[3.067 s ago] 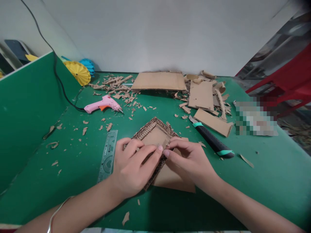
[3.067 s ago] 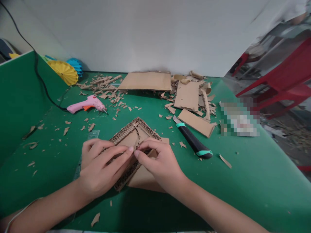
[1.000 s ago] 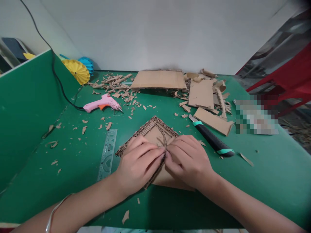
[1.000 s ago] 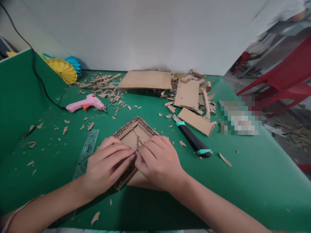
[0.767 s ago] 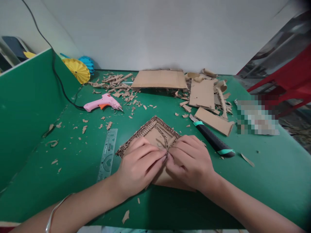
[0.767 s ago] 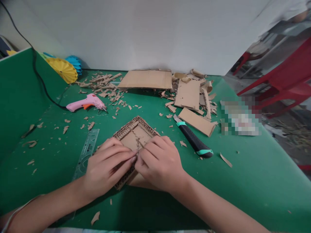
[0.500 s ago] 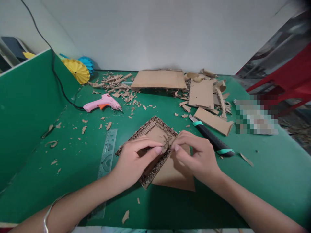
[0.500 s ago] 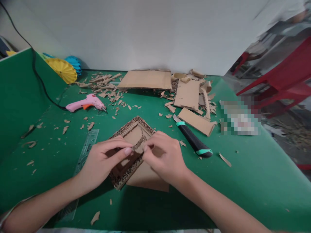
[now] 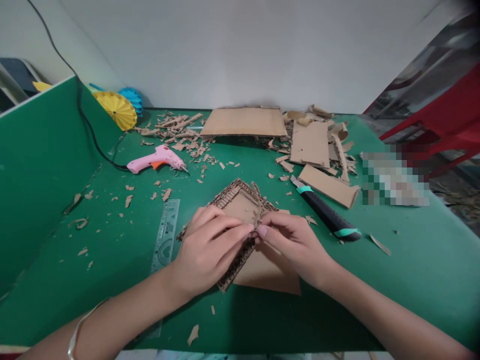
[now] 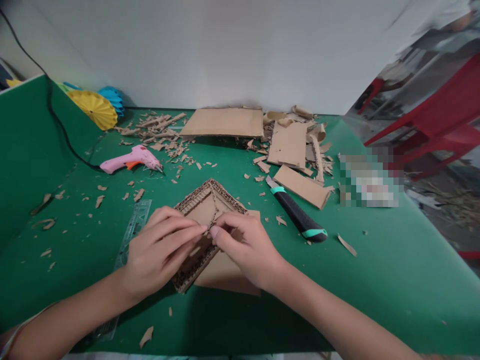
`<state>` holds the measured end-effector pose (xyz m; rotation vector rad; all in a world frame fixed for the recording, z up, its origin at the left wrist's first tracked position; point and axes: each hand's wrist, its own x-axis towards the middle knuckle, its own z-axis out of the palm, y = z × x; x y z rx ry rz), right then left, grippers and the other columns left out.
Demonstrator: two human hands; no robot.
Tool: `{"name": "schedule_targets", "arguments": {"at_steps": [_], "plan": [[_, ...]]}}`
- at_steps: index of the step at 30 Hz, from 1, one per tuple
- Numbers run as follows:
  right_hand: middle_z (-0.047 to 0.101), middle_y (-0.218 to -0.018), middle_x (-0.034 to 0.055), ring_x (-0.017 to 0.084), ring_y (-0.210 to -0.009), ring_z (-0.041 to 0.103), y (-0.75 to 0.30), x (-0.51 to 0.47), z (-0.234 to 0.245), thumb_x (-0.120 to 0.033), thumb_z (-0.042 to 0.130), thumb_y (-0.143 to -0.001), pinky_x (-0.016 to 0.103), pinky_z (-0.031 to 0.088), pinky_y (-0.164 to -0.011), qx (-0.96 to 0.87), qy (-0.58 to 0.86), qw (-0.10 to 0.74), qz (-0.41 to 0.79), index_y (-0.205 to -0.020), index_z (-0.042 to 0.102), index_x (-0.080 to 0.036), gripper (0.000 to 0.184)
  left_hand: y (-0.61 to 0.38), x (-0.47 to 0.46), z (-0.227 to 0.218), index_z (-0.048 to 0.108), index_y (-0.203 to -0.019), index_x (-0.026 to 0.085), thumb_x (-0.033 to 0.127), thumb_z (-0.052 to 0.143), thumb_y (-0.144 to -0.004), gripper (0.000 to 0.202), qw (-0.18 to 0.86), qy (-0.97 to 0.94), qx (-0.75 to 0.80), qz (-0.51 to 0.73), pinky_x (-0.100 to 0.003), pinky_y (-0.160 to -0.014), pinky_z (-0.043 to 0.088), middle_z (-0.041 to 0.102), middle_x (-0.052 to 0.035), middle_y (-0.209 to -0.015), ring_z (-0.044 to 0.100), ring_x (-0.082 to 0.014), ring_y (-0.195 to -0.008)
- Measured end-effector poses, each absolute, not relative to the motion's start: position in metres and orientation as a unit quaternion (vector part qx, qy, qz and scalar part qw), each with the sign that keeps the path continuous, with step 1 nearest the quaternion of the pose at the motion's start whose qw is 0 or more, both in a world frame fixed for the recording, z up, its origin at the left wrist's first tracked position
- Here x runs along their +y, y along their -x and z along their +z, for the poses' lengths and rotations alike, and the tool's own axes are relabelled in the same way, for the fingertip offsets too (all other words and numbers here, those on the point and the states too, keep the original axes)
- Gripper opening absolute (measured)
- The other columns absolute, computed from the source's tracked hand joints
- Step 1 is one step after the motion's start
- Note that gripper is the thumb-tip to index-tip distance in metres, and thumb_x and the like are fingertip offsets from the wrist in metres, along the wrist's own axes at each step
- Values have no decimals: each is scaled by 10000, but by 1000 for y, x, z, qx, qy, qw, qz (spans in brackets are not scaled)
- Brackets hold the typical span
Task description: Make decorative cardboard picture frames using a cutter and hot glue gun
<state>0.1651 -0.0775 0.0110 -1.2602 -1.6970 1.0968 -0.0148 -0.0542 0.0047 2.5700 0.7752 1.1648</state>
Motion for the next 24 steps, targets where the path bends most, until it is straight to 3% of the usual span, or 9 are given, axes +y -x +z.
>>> {"name": "schedule_targets", "arguments": {"at_steps": [18,24], "plan": [[564,-549,-9,104,-546,504,-164,-77,10,-198,469,-778,219,378,-541,-676,512,367,383,-581,557,-159,219,18,-53,2,629,-957,160,133,581,-805,162,-58,-907,227,350,-313,-684,346,685,-6,-800,502,-148,-744],[559,-540,-14,103,-537,505,-161,-79,9,-164,482,-744,213,395,-528,-653,510,407,385,-572,565,-165,191,15,-54,2,629,-929,155,141,608,-783,149,30,-891,264,369,-313,-668,375,681,-20,-806,503,-155,-746]]}}
